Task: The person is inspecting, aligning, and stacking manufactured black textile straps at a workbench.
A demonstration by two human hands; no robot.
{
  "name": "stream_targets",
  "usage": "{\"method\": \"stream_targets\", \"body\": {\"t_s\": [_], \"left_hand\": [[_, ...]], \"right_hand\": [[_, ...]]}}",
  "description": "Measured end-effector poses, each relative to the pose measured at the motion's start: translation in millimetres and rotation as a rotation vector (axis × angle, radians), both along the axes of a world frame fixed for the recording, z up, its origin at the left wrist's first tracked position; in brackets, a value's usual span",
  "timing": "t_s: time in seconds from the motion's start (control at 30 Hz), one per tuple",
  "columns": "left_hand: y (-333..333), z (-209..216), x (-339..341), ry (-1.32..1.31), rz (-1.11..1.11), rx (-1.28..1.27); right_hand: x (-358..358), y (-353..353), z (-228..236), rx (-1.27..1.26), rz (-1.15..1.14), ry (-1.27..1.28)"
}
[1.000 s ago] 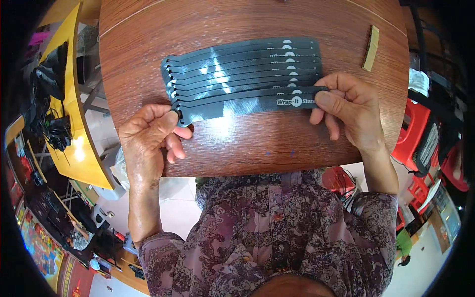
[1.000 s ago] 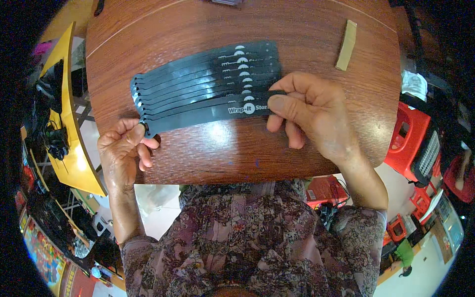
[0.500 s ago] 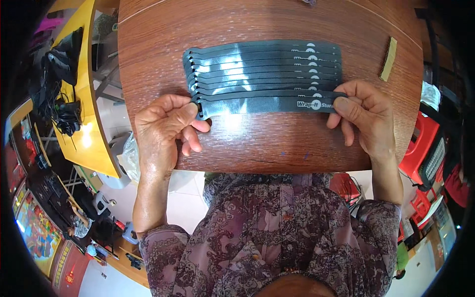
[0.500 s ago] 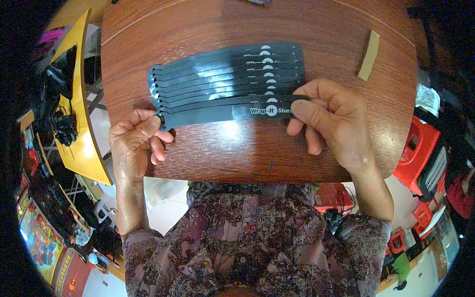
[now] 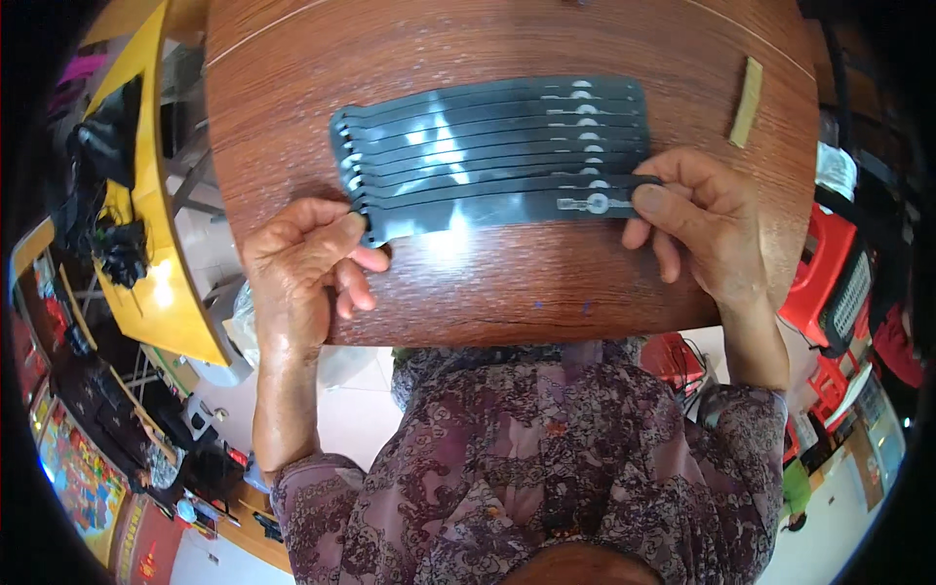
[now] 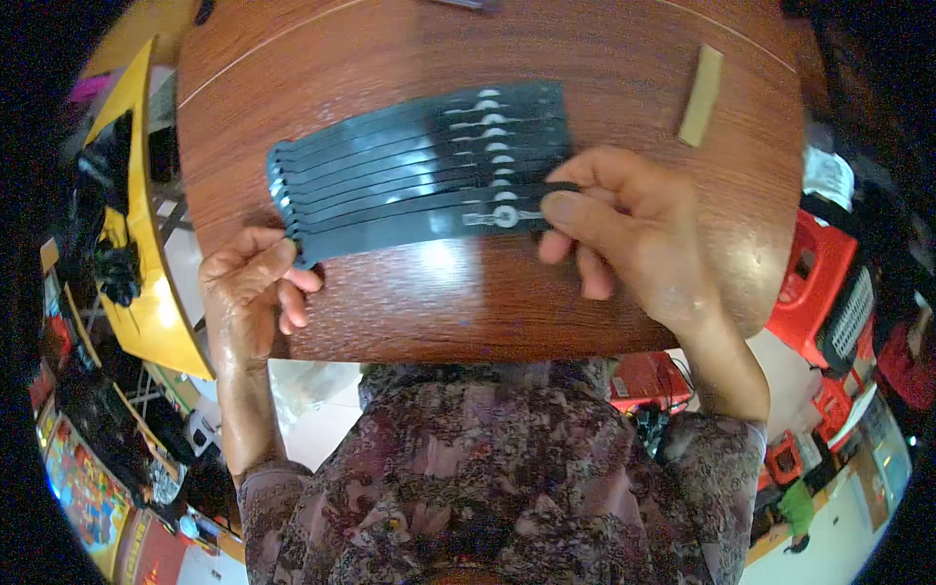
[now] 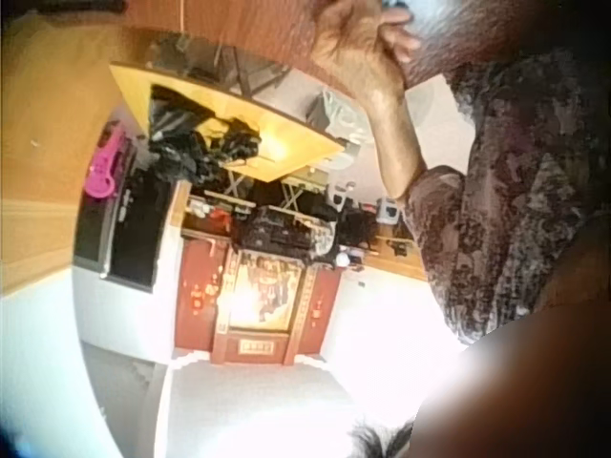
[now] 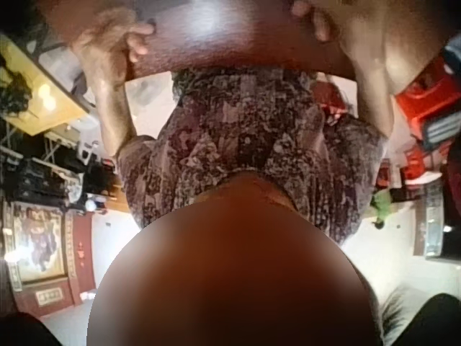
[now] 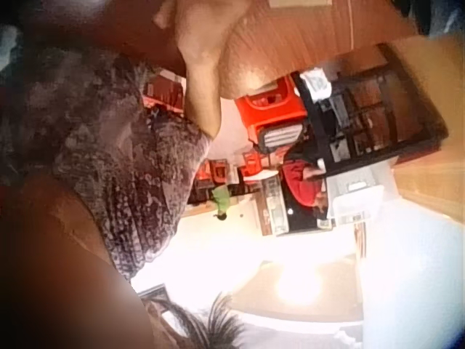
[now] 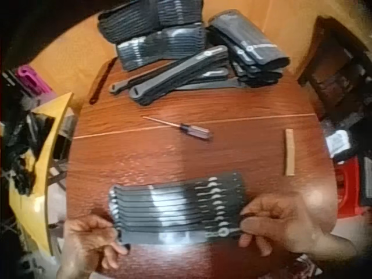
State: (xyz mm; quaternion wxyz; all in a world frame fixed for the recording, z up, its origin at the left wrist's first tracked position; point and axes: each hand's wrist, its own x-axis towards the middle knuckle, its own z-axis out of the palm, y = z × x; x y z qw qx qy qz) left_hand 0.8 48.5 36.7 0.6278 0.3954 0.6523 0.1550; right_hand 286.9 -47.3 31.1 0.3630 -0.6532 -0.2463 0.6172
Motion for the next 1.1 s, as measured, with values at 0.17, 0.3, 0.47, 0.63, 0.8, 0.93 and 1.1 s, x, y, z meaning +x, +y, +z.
{"method": "stream_targets", "body": {"t_s": [0.17,0.3,0.47,0.63,0.8,0.93,1.1], "left_hand": [[-3.5,-3.7,-1.6,-0.012,0.008,0.046],[-5.5,-5.9,1.9,-0.008,0.006,0.072],[-6.9,-6.1,3.2,-0.016,-0.001,0.079],[-8.4,-9.2,2.6,-0.033,0.017,0.104],[-8.1,-11.2,3.8,-0.026,-0.004,0.121],[-9.1,-11.6,2.2,-0.041,0.009,0.115],[-9.1,-10.2,3.3,-0.026,-0.006,0.116]], "right_hand": [[4.9,-1.2,-3.9,0.037,0.029,0.018],[6.7,-2.0,-1.9,0.035,0.022,0.037],[8.3,-2.3,0.8,0.023,0.003,0.042],[6.3,-2.6,6.2,0.0,-0.001,-0.061],[4.1,-7.8,3.9,0.033,-0.001,-0.117],[5.1,-7.6,7.0,0.008,-0.004,-0.108],[5.4,-9.6,7.6,-0.001,-0.018,-0.137]]}}
